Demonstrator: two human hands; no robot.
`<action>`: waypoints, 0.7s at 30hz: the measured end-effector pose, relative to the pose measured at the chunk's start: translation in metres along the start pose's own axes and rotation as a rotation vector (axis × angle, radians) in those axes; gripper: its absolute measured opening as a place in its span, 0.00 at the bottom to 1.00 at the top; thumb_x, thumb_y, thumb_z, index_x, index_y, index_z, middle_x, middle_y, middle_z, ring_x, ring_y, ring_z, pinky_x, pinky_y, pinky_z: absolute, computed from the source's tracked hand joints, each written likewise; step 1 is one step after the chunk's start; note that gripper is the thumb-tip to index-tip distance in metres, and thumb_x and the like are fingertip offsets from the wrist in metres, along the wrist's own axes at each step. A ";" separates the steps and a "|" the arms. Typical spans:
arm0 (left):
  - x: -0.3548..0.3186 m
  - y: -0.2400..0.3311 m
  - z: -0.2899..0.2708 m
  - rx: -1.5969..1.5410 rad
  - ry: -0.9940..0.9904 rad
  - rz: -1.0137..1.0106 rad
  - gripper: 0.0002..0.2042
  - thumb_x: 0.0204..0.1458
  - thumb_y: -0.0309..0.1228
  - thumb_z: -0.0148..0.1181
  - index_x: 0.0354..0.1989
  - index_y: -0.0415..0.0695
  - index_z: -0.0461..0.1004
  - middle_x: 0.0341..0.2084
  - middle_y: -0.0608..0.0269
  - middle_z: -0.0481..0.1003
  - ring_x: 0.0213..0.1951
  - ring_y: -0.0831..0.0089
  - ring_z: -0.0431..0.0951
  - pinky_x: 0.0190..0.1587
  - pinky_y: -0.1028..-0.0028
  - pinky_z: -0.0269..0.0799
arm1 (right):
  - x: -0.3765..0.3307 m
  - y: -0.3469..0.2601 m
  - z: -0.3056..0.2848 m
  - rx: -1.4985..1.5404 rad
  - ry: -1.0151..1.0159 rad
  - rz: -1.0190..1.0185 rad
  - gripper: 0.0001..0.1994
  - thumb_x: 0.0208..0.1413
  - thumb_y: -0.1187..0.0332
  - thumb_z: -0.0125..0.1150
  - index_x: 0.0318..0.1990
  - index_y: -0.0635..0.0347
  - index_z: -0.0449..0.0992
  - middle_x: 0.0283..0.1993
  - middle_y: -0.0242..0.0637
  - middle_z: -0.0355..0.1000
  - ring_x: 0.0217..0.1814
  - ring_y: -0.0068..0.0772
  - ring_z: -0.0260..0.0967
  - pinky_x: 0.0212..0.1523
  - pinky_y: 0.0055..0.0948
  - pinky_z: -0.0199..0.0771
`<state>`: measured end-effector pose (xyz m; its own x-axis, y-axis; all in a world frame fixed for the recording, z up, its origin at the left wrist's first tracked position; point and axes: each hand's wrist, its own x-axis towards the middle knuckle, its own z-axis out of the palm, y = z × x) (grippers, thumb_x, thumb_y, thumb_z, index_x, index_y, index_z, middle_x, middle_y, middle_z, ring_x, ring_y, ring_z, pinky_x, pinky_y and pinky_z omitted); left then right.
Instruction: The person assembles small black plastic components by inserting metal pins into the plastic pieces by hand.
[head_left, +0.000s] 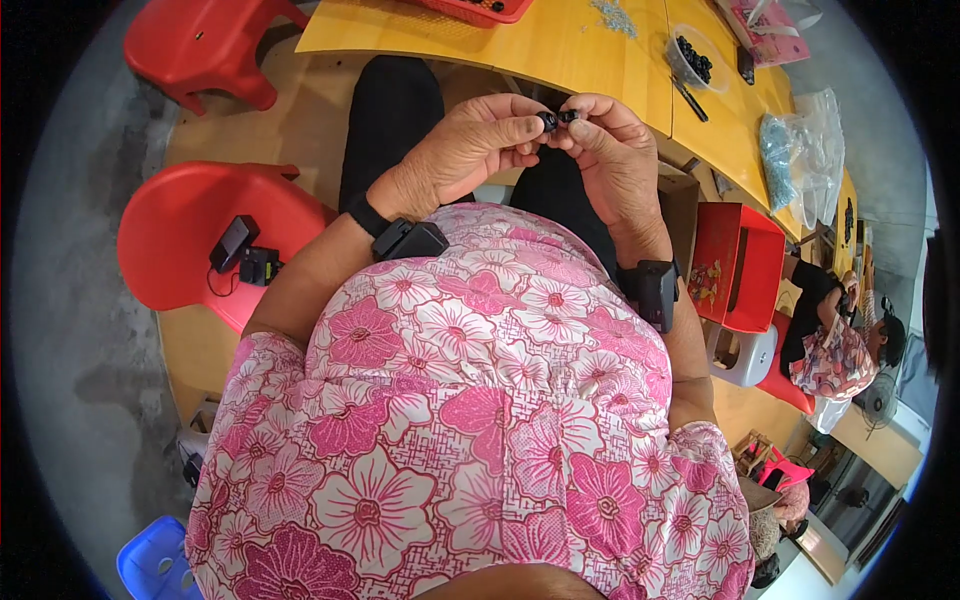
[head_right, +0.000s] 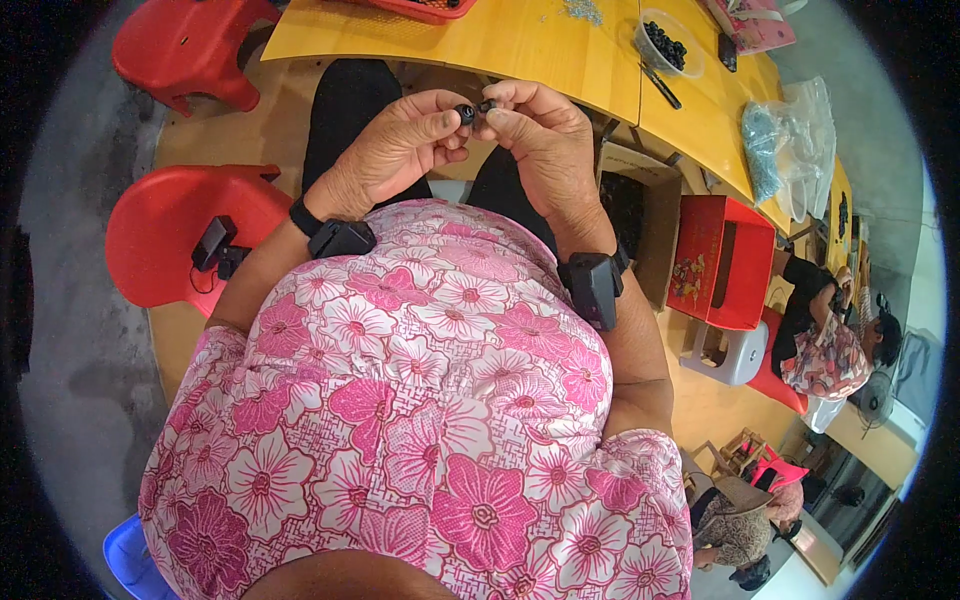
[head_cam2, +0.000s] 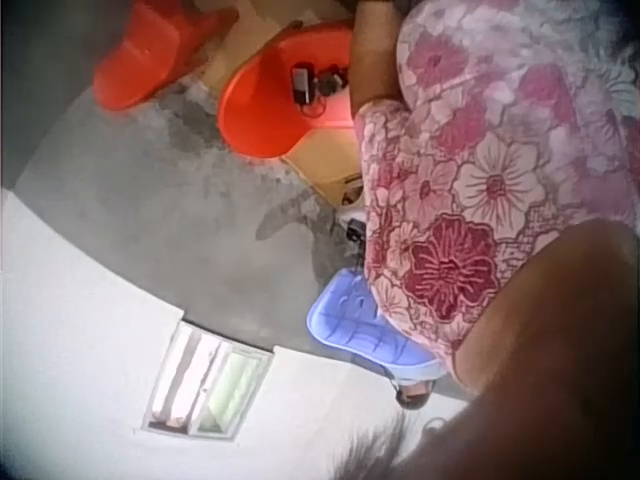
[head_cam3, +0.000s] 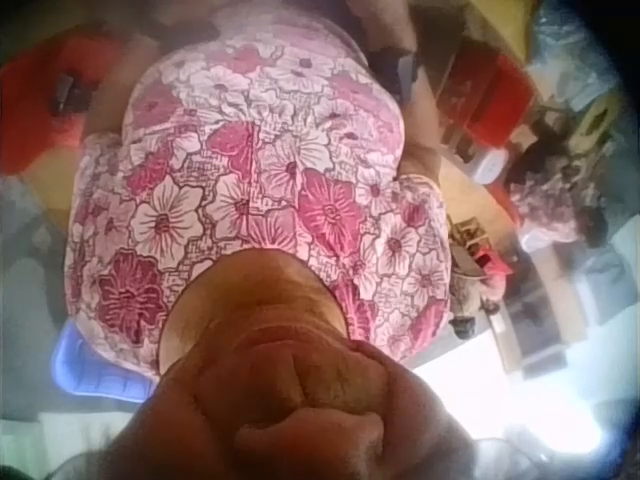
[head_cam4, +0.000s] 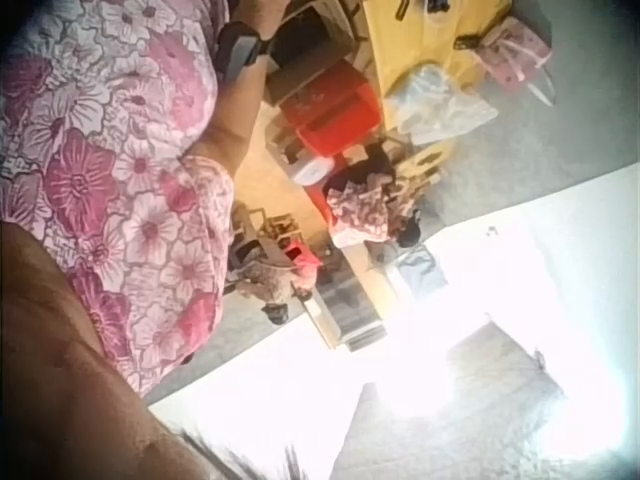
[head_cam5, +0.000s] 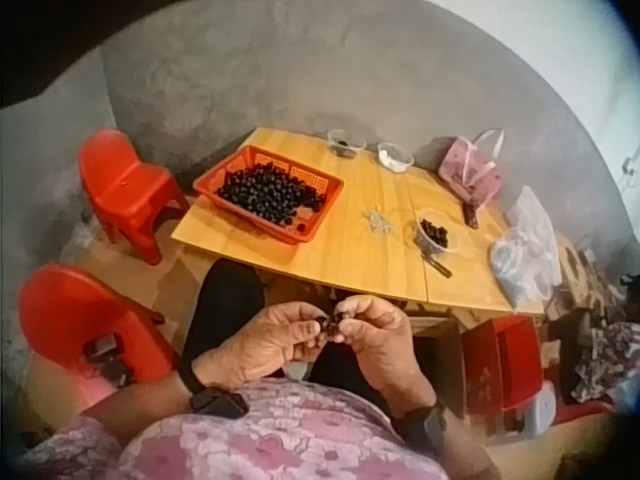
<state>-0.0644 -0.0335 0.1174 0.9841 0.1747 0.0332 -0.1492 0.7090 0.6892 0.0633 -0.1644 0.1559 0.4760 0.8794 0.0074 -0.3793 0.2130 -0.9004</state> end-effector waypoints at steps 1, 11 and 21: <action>0.000 0.000 -0.001 -0.003 0.001 0.002 0.11 0.53 0.32 0.57 0.42 0.42 0.72 0.34 0.65 0.74 0.36 0.78 0.73 0.43 0.76 0.69 | 0.001 0.000 0.000 -0.003 0.004 -0.004 0.10 0.50 0.81 0.56 0.41 0.67 0.73 0.33 0.35 0.73 0.32 0.23 0.70 0.37 0.19 0.70; 0.001 0.000 0.000 0.014 0.023 0.010 0.10 0.53 0.32 0.56 0.42 0.42 0.72 0.33 0.65 0.74 0.38 0.76 0.74 0.43 0.77 0.68 | 0.002 0.003 -0.004 0.000 0.005 0.012 0.10 0.50 0.81 0.57 0.41 0.67 0.74 0.34 0.35 0.73 0.31 0.23 0.71 0.37 0.20 0.71; 0.004 -0.003 -0.001 0.025 0.041 -0.020 0.10 0.54 0.32 0.56 0.41 0.42 0.72 0.34 0.63 0.75 0.40 0.76 0.75 0.44 0.78 0.69 | 0.000 0.002 -0.006 -0.039 0.008 -0.013 0.09 0.50 0.81 0.56 0.41 0.68 0.74 0.33 0.35 0.73 0.31 0.23 0.70 0.37 0.20 0.71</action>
<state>-0.0600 -0.0347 0.1148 0.9819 0.1890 -0.0097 -0.1269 0.6955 0.7072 0.0674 -0.1661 0.1516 0.4873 0.8731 0.0158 -0.3422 0.2076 -0.9164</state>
